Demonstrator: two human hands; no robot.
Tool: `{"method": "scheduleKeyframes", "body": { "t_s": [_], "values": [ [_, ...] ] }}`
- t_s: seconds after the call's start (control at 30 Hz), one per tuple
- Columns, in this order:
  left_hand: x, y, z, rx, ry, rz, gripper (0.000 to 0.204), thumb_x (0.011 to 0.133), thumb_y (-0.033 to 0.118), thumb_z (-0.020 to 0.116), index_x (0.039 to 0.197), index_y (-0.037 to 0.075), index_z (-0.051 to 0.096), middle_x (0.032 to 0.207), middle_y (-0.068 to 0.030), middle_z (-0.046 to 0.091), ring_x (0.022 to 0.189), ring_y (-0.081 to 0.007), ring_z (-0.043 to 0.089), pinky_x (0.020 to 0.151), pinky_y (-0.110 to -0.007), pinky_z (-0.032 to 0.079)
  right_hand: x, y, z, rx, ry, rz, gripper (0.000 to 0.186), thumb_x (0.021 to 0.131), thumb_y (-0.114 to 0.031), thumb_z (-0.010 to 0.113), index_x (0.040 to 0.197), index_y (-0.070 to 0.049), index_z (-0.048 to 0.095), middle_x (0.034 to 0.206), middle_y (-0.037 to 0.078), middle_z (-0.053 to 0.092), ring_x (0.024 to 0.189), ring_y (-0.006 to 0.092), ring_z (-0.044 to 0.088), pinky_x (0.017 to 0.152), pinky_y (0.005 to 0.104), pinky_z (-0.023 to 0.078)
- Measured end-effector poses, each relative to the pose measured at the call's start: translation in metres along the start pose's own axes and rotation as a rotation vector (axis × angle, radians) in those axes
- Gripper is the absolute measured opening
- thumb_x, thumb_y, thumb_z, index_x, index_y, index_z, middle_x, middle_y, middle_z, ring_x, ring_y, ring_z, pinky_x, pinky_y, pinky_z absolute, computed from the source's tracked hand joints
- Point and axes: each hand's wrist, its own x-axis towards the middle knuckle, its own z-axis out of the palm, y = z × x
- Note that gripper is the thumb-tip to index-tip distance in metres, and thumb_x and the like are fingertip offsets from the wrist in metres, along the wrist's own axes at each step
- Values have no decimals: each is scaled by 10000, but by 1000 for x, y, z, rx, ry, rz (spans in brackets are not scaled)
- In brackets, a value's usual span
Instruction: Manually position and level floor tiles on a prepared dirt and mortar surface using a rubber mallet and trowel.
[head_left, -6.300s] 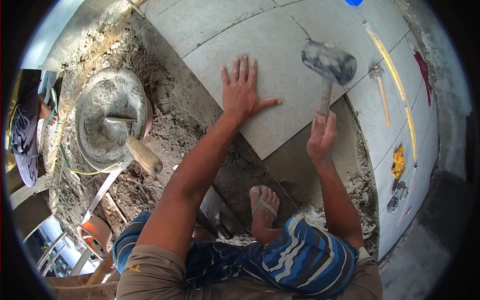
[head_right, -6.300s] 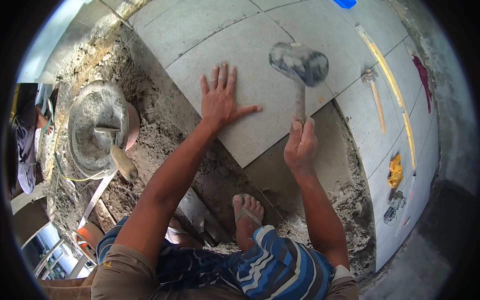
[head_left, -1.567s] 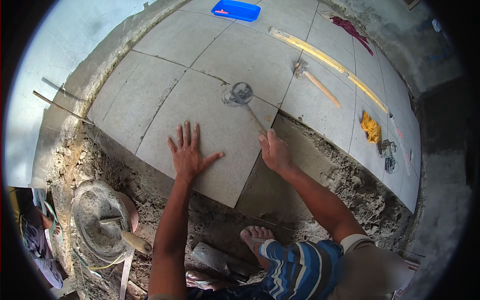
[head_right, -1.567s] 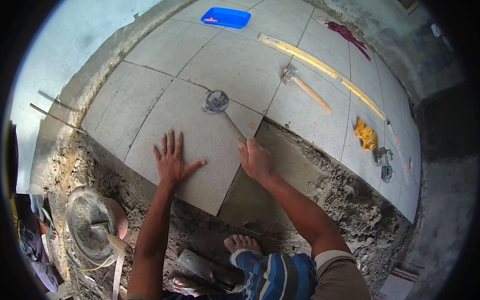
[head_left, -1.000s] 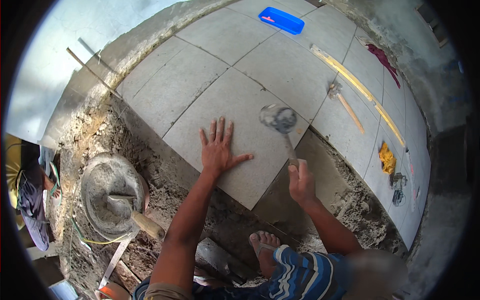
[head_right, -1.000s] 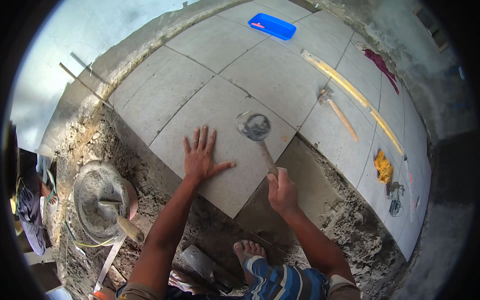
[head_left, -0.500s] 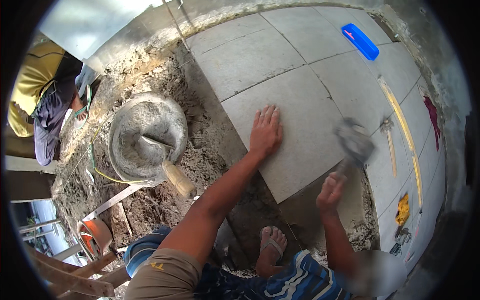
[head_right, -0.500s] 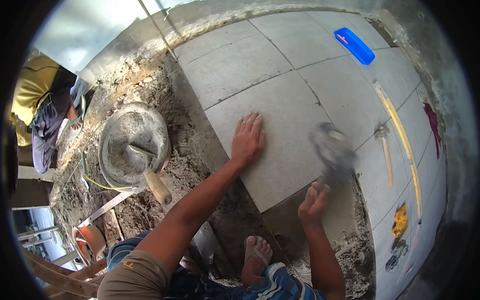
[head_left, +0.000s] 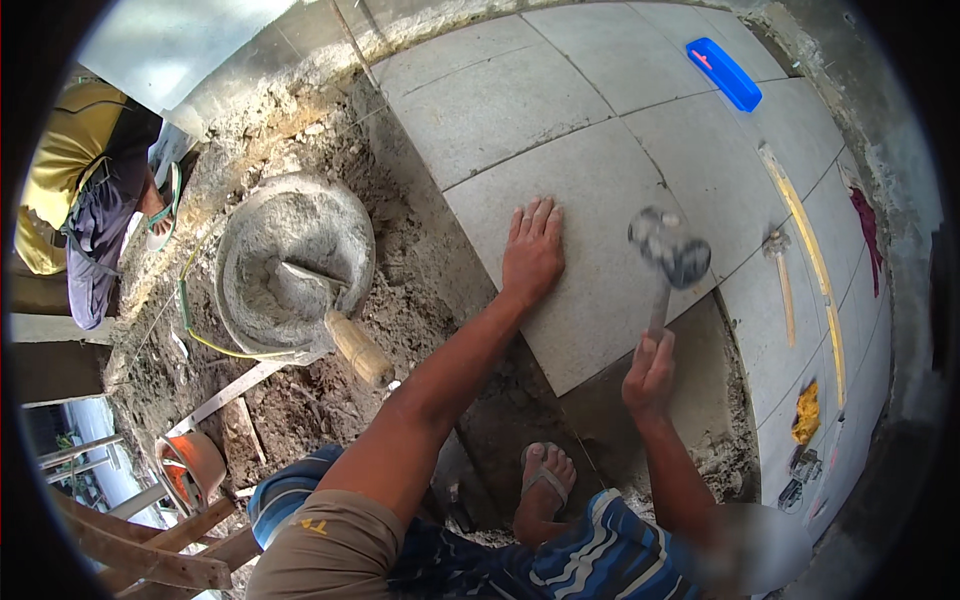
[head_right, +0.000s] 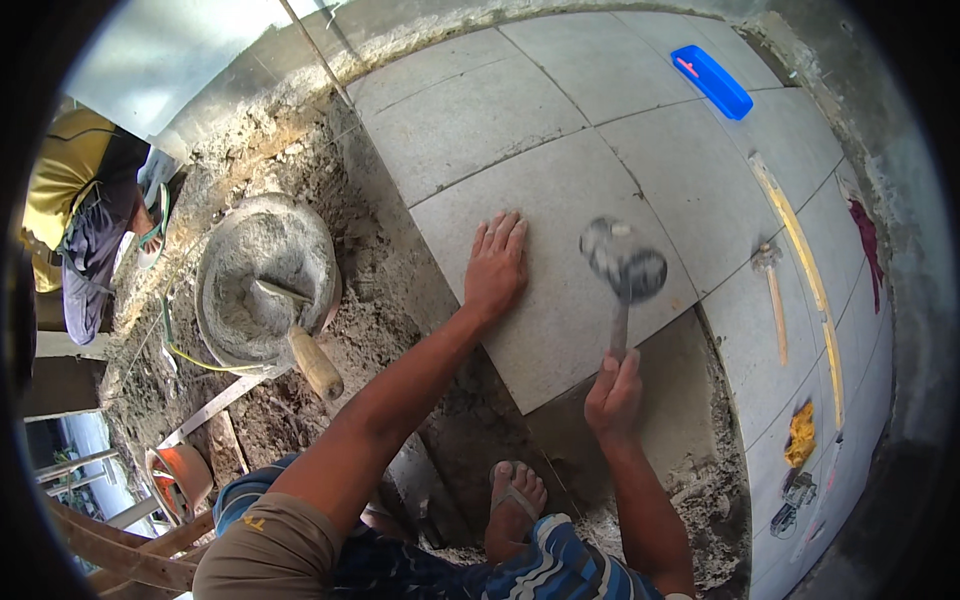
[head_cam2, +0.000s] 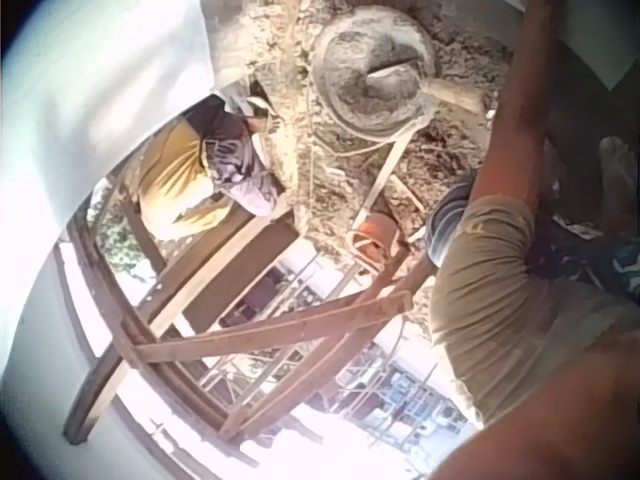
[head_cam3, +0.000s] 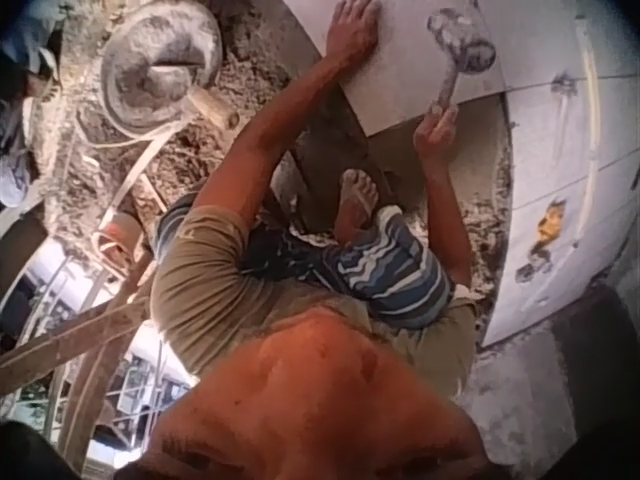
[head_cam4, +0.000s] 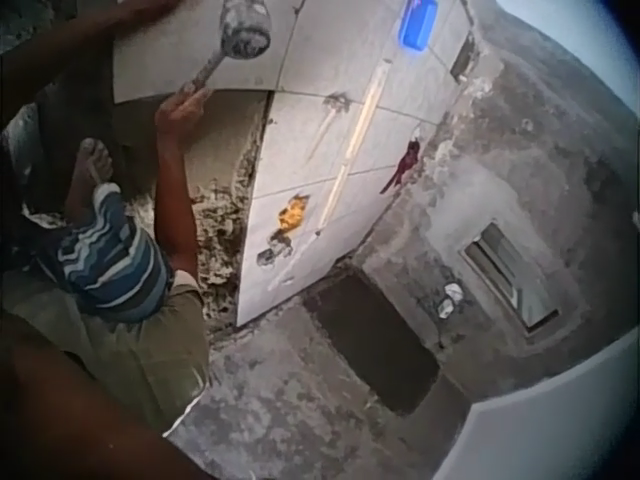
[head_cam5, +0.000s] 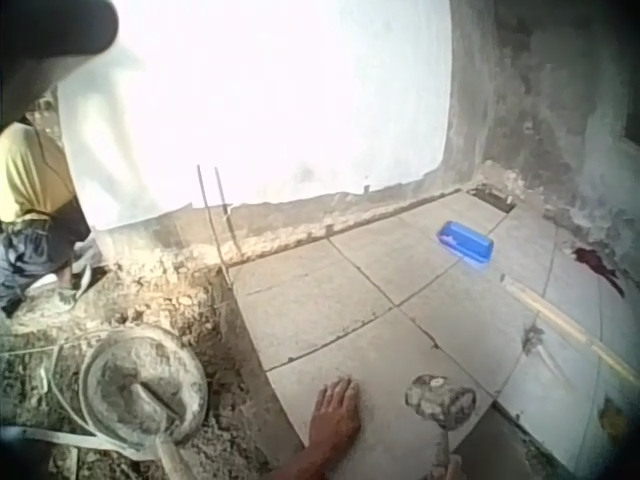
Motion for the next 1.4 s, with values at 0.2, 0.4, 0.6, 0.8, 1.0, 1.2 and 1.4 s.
{"method": "scheduleKeyframes", "body": {
  "t_s": [0.2, 0.4, 0.6, 0.8, 1.0, 1.2, 1.4],
  "values": [
    [3, -1, 5, -6, 2, -4, 414, 1006, 131, 553, 1402, 16, 590, 1562, -158, 524, 1506, -343, 435, 1277, -527, 283, 11, -11, -6, -287, -129, -68, 291, 1119, -286, 503, 1039, -10, 546, 694, 209, 558, 606, 378, 592, 582, 471, 456],
    [6, -8, -12, 54, -204, 41, 784, 992, 554, 620, 1555, 28, 478, 1676, -170, 391, 1563, -374, 336, 1298, -535, 212, 67, -54, -18, 112, 25, -130, 299, 1119, -290, 521, 1005, -19, 572, 678, 148, 545, 572, 274, 527, 569, 417, 444],
    [-1, 2, -30, 201, -311, 93, 1354, 738, 978, 532, 1663, 22, 279, 1751, -173, 230, 1629, -413, 131, 1295, -632, 37, 124, -39, 26, -48, -18, -224, 330, 1122, -334, 500, 1050, -19, 569, 738, 187, 651, 681, 422, 659, 609, 497, 485],
    [0, 4, -29, 211, -328, 74, 1385, 717, 1005, 500, 1663, 17, 282, 1748, -172, 241, 1630, -405, 134, 1288, -651, 17, 140, -15, 52, -306, -112, -149, 349, 1117, -366, 488, 1099, -21, 541, 858, 280, 700, 861, 509, 703, 681, 590, 525],
    [-1, 2, -28, 210, -293, 93, 1380, 716, 1002, 503, 1657, 14, 298, 1742, -171, 259, 1628, -402, 148, 1286, -653, 32, 139, -23, 51, -269, -129, -146, 348, 1117, -367, 483, 1060, -26, 528, 868, 294, 703, 832, 540, 686, 692, 598, 543],
    [-1, 4, -27, 238, -293, 103, 1379, 718, 1001, 500, 1653, 8, 303, 1746, -175, 250, 1628, -403, 150, 1284, -656, 29, 143, -19, 58, -368, -125, -197, 345, 1115, -360, 488, 1056, -21, 526, 864, 301, 698, 835, 541, 685, 694, 604, 541],
    [-1, 1, -28, 187, -300, 88, 1388, 718, 1005, 492, 1653, -2, 297, 1750, -178, 236, 1629, -407, 145, 1280, -665, 16, 145, -27, 62, -513, -242, -127, 370, 1120, -376, 463, 1084, -15, 535, 866, 300, 697, 836, 540, 685, 686, 606, 539]
  ]
}}
